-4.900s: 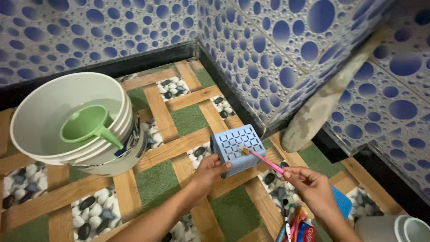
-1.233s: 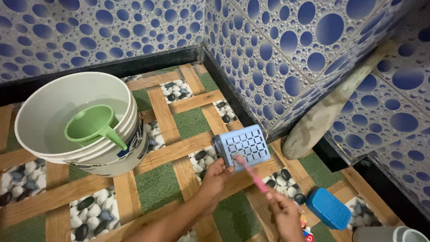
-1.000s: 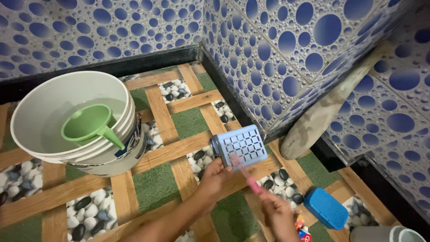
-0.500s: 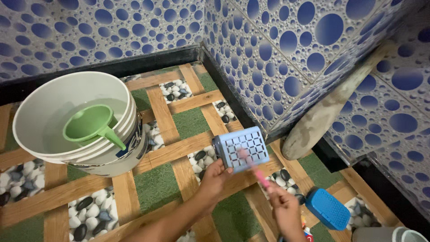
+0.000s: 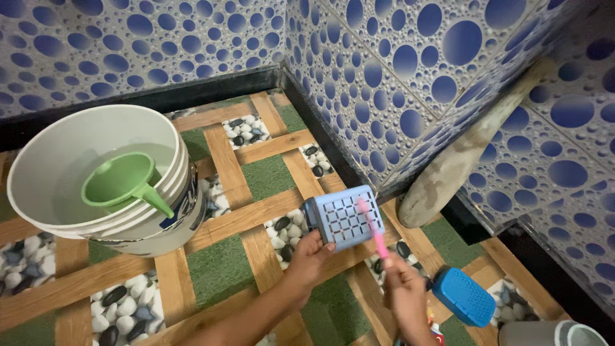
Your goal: The person holds a light blue plastic organizer with a grid pattern and scrubs its surface with a pink toothbrush. The person repeatedly scrubs the same object, occasionally dipping the toothbrush into a nearby container.
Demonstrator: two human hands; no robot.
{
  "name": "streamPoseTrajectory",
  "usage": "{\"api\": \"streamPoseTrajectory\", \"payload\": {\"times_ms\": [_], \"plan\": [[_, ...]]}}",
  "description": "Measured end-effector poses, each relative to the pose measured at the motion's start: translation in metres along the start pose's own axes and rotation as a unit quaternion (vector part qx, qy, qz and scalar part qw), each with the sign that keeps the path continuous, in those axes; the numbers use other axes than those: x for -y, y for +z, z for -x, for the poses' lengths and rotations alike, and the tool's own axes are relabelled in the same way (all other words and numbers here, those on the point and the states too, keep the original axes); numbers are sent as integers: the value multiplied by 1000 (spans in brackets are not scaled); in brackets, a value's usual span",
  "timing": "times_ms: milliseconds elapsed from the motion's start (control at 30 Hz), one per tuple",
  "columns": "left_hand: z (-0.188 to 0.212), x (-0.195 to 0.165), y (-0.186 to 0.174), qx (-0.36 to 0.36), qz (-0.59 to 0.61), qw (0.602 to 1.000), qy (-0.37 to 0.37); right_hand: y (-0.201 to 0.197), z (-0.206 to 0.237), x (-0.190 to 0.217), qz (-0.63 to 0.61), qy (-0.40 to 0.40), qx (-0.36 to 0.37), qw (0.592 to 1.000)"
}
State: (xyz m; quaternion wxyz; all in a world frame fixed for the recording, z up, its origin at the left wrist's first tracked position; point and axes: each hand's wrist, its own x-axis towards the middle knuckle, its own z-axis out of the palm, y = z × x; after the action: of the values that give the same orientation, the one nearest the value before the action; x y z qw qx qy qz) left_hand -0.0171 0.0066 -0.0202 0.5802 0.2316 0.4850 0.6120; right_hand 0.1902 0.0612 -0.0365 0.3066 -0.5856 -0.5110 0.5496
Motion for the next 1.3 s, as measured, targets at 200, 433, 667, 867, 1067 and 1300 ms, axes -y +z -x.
{"api": "streamPoseTrajectory", "payload": {"times_ms": [200,433,667,867,1067,1300], "plan": [[-4,9,-6,-1,0,1000,8,-1,-12,-19,64,-53,41,996],[-8,12,-4,23,33,997,60,6,-20,-32,25,-119,58,991],[0,-1,-4,-11,-31,999,1,6,-11,-14,62,-109,-48,991],[-2,3,-4,-22,-14,999,-28,13,-6,-12,67,-83,64,992],[-4,5,-9,-13,-11,1000,25,0,-7,-14,88,-39,-69,993],[-11,-3,-14,-34,1,999,29,-2,-2,-44,88,-218,10,972]]}}
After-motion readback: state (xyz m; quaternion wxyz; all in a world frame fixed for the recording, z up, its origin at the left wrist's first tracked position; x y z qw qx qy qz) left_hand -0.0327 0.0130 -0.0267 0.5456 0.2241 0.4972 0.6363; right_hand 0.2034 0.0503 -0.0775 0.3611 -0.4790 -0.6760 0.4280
